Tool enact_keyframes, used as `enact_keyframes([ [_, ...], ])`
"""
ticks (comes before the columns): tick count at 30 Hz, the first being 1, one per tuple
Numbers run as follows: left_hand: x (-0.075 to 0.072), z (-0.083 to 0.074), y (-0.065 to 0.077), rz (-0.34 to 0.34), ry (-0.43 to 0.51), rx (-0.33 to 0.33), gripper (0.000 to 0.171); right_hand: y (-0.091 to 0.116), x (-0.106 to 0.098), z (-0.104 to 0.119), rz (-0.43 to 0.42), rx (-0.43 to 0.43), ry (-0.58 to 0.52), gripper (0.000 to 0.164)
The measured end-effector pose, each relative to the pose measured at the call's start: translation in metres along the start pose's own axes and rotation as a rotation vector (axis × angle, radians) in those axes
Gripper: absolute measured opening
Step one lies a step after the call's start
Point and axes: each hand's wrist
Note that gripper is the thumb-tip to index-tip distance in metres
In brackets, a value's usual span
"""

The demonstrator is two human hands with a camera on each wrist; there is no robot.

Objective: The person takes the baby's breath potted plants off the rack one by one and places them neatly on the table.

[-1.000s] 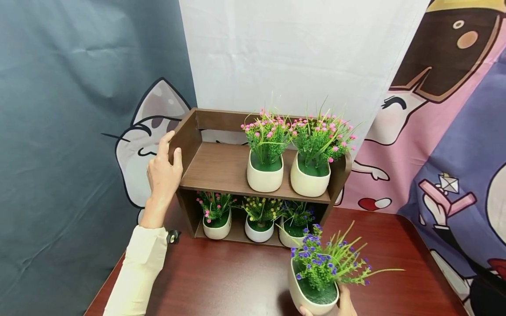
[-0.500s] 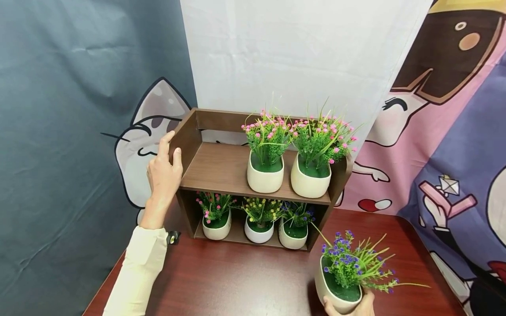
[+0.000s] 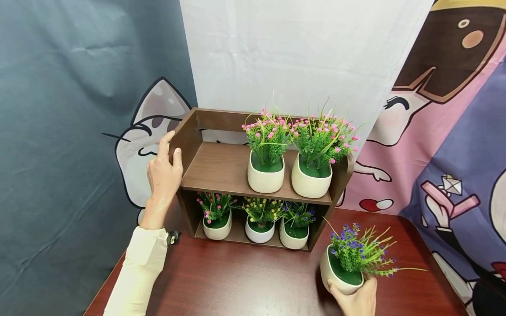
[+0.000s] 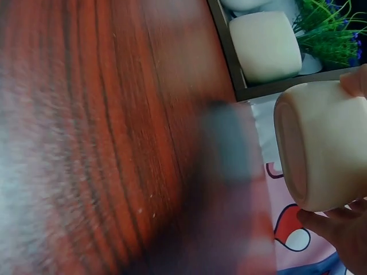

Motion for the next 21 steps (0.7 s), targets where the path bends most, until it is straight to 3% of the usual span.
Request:
enact_keyframes([
  [9, -0.001, -0.001, -0.001, -0.012, -0.001, -0.007, 0.04, -0.018, 0.017, -0.006, 0.108, -0.012, -0.017, 0.085],
  [21, 0.002, 0.001, -0.001, -0.015, -0.004, 0.006, 0.04, -0.048, 0.048, -0.016, 0.163, -0.019, -0.015, 0.082],
])
Point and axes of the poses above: each hand's wrist, its own y-axis away from the middle knuckle, its own x-axis out of the palm, z = x × y, and after that the axes turned 6 degrees about z, right-handed
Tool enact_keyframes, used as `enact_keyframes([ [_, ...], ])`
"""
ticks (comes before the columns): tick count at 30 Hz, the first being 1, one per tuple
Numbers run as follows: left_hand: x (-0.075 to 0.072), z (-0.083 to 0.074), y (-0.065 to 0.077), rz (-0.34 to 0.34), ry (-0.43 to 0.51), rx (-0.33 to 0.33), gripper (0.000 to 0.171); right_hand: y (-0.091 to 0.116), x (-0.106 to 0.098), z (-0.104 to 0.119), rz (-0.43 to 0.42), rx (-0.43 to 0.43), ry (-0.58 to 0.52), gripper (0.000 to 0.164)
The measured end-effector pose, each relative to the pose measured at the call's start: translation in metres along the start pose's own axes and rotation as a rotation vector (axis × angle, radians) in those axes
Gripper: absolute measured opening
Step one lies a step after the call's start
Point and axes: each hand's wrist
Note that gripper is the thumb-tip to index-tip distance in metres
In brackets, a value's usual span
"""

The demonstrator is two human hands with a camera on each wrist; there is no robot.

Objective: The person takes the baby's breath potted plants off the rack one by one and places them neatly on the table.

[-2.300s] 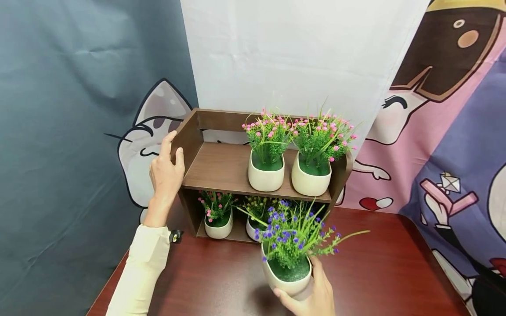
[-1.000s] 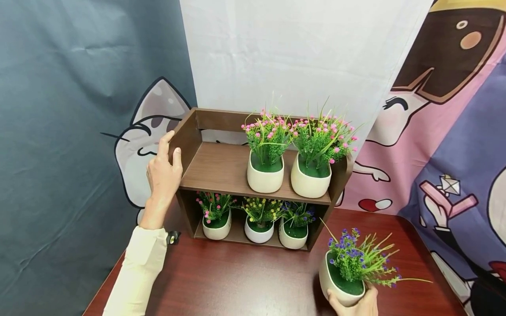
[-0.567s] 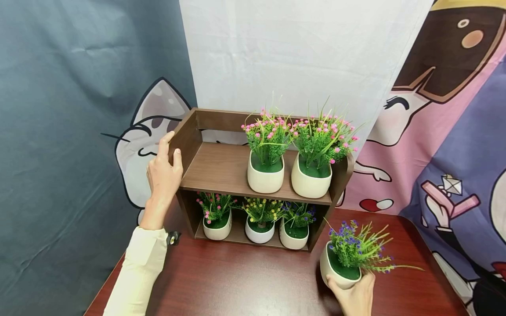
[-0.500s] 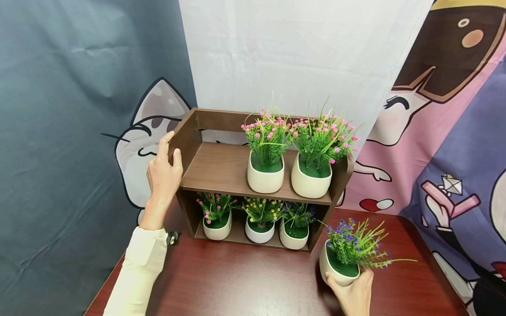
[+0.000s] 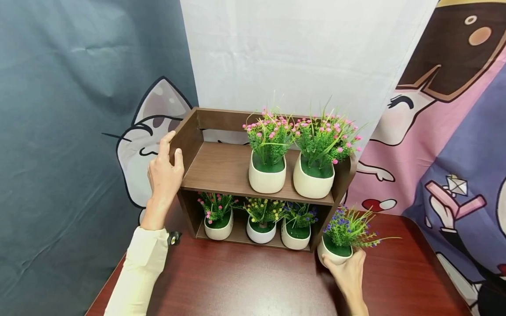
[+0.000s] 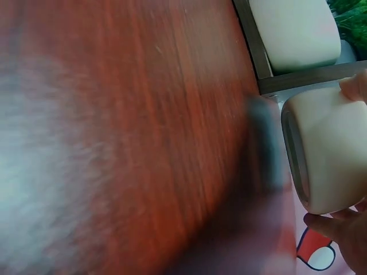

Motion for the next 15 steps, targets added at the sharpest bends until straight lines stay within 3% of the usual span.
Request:
enact_keyframes([
  [15, 0.001, 0.001, 0.0, -0.009, 0.002, 0.006, 0.04, -0.024, 0.021, -0.009, 0.064, -0.009, -0.026, 0.082],
])
Point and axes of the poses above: each hand's wrist, its own y-axis away from the middle knuckle, its own x-axis out of the palm, z = x × y, and after that the axes turned 6 degrees about z, right-handed
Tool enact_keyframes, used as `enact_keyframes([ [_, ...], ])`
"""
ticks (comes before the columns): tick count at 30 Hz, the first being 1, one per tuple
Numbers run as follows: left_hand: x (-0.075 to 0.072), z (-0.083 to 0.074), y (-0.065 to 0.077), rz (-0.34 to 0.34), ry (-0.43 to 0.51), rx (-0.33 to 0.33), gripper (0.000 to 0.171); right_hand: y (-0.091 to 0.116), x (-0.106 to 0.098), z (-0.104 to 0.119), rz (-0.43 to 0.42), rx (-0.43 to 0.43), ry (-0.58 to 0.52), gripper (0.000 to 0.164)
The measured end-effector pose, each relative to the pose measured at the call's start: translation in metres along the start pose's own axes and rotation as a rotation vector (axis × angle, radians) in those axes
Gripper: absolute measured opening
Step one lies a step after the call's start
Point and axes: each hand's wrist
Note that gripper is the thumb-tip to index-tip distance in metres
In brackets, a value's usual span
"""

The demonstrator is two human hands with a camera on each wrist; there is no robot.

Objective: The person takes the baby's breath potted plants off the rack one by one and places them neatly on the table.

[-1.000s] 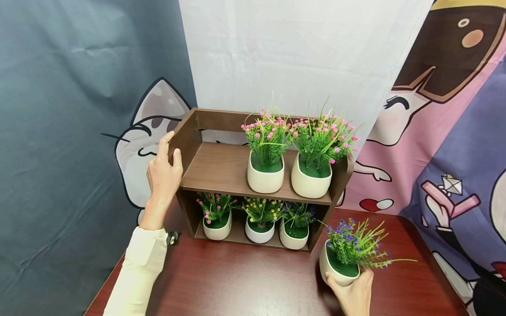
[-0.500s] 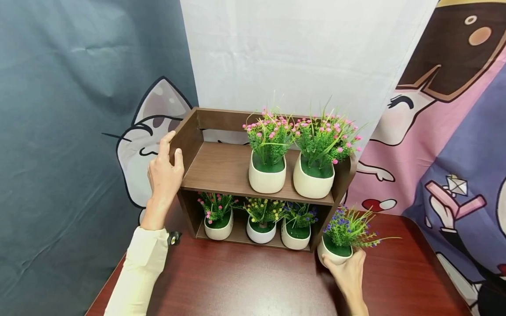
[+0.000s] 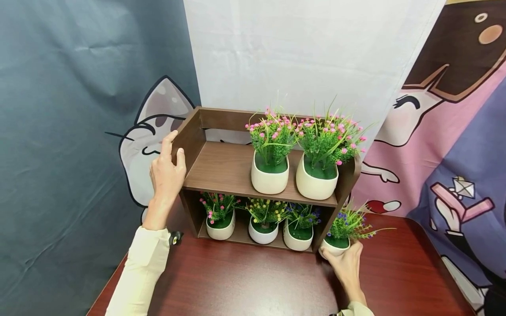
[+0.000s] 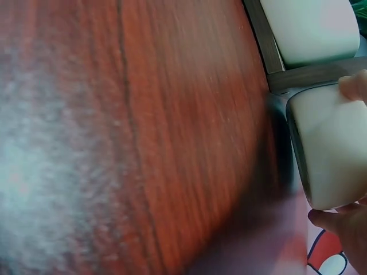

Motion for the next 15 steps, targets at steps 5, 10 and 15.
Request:
enact_keyframes([
  [5, 0.0002, -0.0009, 0.0001, 0.003, 0.0, 0.003, 0.04, -0.0049, 0.0003, -0.0021, 0.041, 0.03, 0.0, 0.08],
  [10, 0.0003, -0.0011, 0.0003, 0.009, -0.001, -0.002, 0.04, -0.0079, -0.0002, -0.004, 0.088, 0.036, -0.016, 0.082],
  [15, 0.0, -0.0013, 0.0006, 0.007, -0.003, -0.011, 0.041, -0.0085, 0.0, -0.0077, 0.123, 0.024, -0.017, 0.085],
])
Point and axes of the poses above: each hand's wrist, its own y-axis away from the middle knuckle, its own x-axis out of the palm, z = x × y, and after that the axes turned 6 degrees about z, right-handed
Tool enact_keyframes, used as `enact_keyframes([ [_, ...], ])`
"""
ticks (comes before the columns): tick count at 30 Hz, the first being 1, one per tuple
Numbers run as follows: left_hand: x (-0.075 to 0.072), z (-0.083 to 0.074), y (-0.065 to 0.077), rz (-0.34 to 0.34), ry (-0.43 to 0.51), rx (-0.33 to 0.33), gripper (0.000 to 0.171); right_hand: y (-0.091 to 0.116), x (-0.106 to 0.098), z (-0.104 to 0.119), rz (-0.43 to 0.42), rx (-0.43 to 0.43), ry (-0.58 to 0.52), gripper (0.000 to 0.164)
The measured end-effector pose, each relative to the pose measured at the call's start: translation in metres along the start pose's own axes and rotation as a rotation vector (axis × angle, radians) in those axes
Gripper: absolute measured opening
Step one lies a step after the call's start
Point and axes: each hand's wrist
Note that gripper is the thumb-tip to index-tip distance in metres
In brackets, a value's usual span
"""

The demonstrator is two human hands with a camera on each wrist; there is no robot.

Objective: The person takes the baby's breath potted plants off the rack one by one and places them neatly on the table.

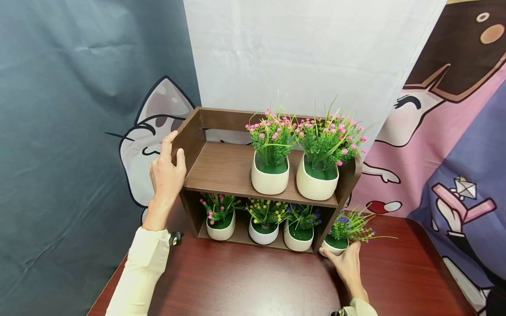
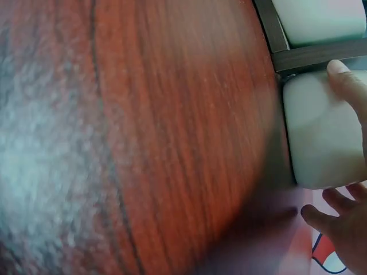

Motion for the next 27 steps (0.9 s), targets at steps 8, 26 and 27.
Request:
enact_keyframes([
  [8, 0.002, -0.002, 0.001, 0.014, 0.006, 0.008, 0.041, 0.015, -0.01, 0.003, 0.011, 0.047, -0.012, 0.093],
  [26, -0.001, 0.001, 0.002, -0.008, 0.014, 0.011, 0.04, 0.077, -0.047, 0.083, 0.011, 0.102, -0.012, 0.08],
  [27, -0.001, 0.001, 0.002, -0.007, 0.014, 0.011, 0.04, 0.079, -0.047, 0.093, 0.005, 0.084, -0.021, 0.078],
])
Point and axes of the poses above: each hand's wrist, its own y-axis away from the middle knuckle, its own x-axis out of the palm, z = x × y, and after that the axes turned 6 degrees about z, right-handed
